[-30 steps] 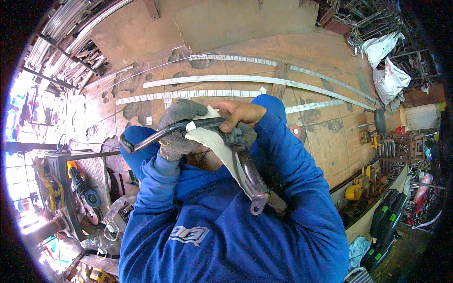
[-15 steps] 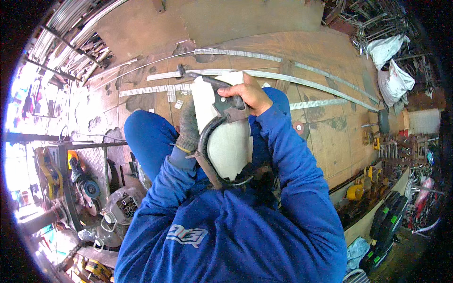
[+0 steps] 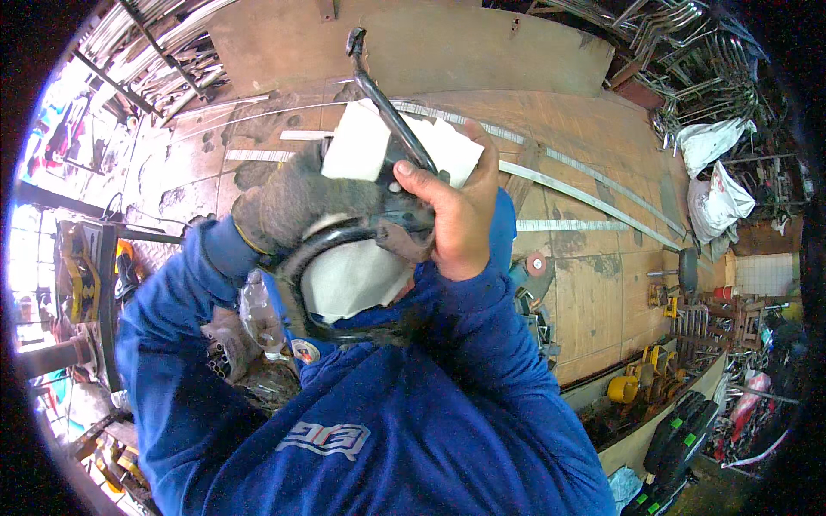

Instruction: The person unpacks a box of cables, then sits on the floor and uses scissors to open a package containing a metal part. They place a paper template over the part and use a marker to trace or mark specific points on the metal.

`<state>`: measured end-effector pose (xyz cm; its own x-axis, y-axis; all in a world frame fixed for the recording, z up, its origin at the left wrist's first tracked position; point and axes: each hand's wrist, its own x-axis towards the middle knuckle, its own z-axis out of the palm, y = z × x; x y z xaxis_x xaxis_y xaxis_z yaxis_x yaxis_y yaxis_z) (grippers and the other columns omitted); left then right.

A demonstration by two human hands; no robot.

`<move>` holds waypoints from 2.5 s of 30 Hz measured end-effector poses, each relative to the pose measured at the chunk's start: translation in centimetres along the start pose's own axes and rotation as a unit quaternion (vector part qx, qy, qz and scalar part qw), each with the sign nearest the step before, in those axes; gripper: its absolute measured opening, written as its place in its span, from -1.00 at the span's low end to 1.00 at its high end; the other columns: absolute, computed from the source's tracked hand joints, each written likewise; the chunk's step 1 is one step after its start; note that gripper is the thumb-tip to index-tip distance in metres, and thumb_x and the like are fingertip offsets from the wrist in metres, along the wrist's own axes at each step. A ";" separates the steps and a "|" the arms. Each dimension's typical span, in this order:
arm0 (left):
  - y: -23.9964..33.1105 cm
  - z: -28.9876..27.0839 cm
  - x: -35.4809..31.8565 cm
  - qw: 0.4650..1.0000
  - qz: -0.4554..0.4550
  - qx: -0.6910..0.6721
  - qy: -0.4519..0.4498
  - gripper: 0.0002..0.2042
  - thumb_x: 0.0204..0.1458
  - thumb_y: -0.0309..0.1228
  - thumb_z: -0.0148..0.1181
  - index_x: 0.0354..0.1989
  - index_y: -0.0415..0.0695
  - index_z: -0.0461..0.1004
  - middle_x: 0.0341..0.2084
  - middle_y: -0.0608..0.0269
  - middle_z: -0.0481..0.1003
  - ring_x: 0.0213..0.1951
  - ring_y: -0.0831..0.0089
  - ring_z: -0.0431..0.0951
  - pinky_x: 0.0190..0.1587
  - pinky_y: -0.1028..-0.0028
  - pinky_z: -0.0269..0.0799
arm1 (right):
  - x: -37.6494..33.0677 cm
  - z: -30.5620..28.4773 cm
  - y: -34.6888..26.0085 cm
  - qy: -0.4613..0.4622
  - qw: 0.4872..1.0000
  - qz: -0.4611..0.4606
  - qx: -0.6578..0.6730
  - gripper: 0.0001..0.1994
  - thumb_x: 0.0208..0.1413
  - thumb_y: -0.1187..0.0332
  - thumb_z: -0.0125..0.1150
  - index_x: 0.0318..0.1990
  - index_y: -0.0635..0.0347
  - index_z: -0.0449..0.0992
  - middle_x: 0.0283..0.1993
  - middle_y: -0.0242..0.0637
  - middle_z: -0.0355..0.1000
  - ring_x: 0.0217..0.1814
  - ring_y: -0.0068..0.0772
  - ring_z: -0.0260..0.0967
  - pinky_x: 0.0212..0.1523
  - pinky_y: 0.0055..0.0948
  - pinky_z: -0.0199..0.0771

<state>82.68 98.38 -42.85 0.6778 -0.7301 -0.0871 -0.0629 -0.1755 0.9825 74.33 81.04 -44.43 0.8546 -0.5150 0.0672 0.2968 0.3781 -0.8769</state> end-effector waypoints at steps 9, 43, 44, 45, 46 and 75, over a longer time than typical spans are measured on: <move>1.5 -4.6 2.4 0.974 -0.158 0.042 -0.154 -0.45 -0.22 -0.48 0.46 0.04 -0.25 0.46 -0.18 0.18 0.58 -0.18 0.46 0.57 -0.09 0.42 0.51 | -3.5 2.4 3.8 0.106 0.993 0.058 -0.008 -0.17 -0.15 0.52 0.49 0.24 0.24 0.04 0.06 -0.10 0.33 0.07 -0.25 0.37 0.10 -0.29 0.41; -3.9 3.6 9.8 0.947 -0.114 0.172 -0.244 -0.44 -0.40 -0.49 0.47 -0.07 -0.27 0.52 -0.26 0.16 0.60 -0.21 0.37 0.57 -0.09 0.40 0.47 | -4.3 -15.9 3.5 0.044 0.965 0.158 -0.204 -0.46 -0.01 0.45 0.39 0.13 0.25 0.30 -0.27 -0.34 0.42 -0.28 -0.48 0.41 -0.23 -0.48 0.44; -4.3 3.6 10.1 0.950 -0.139 0.136 -0.242 -0.45 -0.40 -0.52 0.45 -0.07 -0.27 0.52 -0.26 0.16 0.60 -0.22 0.38 0.58 -0.12 0.41 0.49 | -3.9 -15.9 3.8 0.057 0.973 0.139 -0.177 -0.46 -0.02 0.46 0.38 0.13 0.24 0.29 -0.30 -0.36 0.40 -0.30 -0.50 0.40 -0.25 -0.48 0.43; -4.7 3.6 10.4 0.954 -0.151 0.104 -0.236 -0.47 -0.39 -0.55 0.44 -0.08 -0.27 0.52 -0.26 0.16 0.59 -0.23 0.39 0.58 -0.14 0.41 0.50 | -3.5 -15.8 4.1 0.063 0.973 0.121 -0.186 -0.49 -0.01 0.46 0.38 0.10 0.24 0.31 -0.29 -0.36 0.40 -0.30 -0.49 0.39 -0.24 -0.48 0.43; -5.1 3.7 10.7 0.957 -0.159 0.079 -0.228 -0.48 -0.39 -0.58 0.43 -0.09 -0.28 0.52 -0.26 0.16 0.59 -0.24 0.40 0.58 -0.16 0.42 0.52 | -3.2 -15.8 4.5 0.068 0.972 0.109 -0.197 -0.52 -0.01 0.46 0.38 0.07 0.25 0.33 -0.27 -0.36 0.41 -0.30 -0.49 0.39 -0.24 -0.48 0.43; -3.1 6.0 13.0 0.958 -0.179 -0.108 -0.197 -0.40 -0.22 -0.57 0.41 0.10 -0.34 0.37 -0.13 0.15 0.56 -0.13 0.45 0.55 -0.08 0.43 0.51 | -0.5 -13.5 1.0 -0.005 0.768 -0.143 -0.625 -0.44 0.05 -0.11 0.10 0.05 0.12 0.49 0.15 -0.06 0.31 0.33 0.10 0.10 0.34 0.02 -0.18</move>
<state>87.35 85.46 -47.98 0.2961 -0.8483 -0.4391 0.3041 -0.3520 0.8852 68.45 71.35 -51.78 0.8351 -0.4315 0.3411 -0.1622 -0.7858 -0.5969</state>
